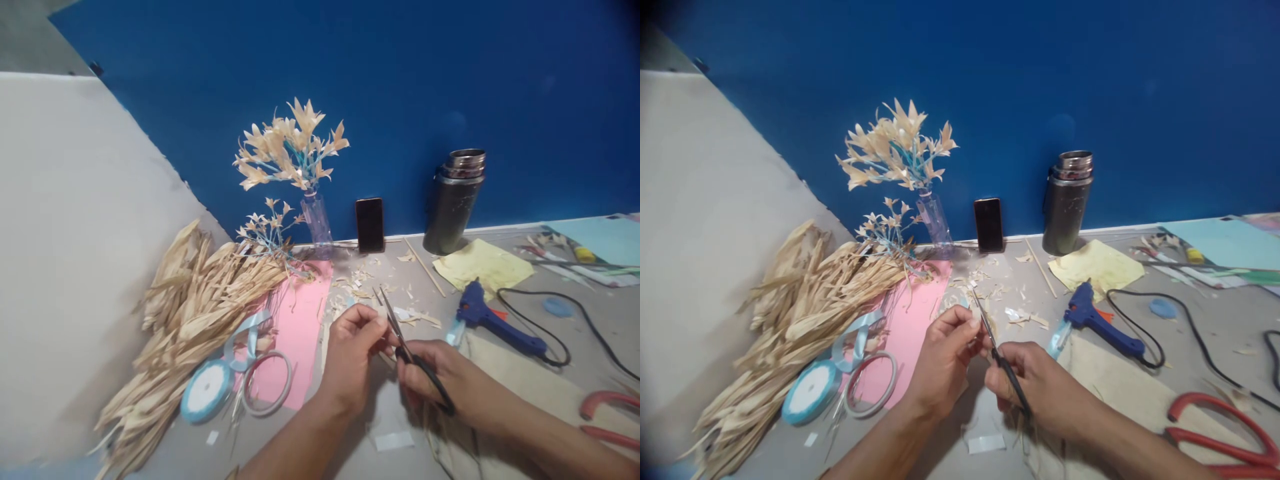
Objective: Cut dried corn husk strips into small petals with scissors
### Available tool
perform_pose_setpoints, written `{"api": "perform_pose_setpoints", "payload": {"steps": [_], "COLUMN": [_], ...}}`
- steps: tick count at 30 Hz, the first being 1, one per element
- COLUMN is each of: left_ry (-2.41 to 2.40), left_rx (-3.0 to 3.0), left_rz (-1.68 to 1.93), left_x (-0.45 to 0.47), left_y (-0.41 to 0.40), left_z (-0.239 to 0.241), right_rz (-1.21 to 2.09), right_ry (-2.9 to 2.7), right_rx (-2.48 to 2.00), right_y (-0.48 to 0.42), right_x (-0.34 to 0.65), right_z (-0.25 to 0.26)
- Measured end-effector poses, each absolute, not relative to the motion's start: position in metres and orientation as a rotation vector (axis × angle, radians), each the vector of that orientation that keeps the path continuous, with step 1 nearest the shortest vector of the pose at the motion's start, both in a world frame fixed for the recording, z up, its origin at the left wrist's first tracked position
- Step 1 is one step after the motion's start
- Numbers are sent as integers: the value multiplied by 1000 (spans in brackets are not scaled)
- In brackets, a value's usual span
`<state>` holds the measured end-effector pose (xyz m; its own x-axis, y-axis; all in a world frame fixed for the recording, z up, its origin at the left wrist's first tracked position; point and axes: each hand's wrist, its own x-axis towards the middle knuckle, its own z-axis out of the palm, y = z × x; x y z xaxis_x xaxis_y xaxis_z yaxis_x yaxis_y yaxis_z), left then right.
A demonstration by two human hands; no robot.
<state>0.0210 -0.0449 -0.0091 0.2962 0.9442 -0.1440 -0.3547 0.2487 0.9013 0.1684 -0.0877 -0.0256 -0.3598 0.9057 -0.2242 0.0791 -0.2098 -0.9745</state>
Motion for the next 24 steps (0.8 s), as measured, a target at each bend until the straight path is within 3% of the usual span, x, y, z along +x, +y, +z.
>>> {"api": "perform_pose_setpoints", "payload": {"steps": [12,18,24], "left_ry": [858,905,917], "left_rx": [909,1006,1120], "left_rz": [1044,937,792], "left_x": [22,22,21], "left_y": [-45,-48,-49], "left_z": [-9,-10,-13], "right_rz": [1682,1278,1184], "right_ry": [-1237,-1127,-1216], "right_rx": [-1227,-1365,-1369], "right_y": [-86,-80,-82], "right_x": [169,183,189], "right_z": [-32,-13,-10]}}
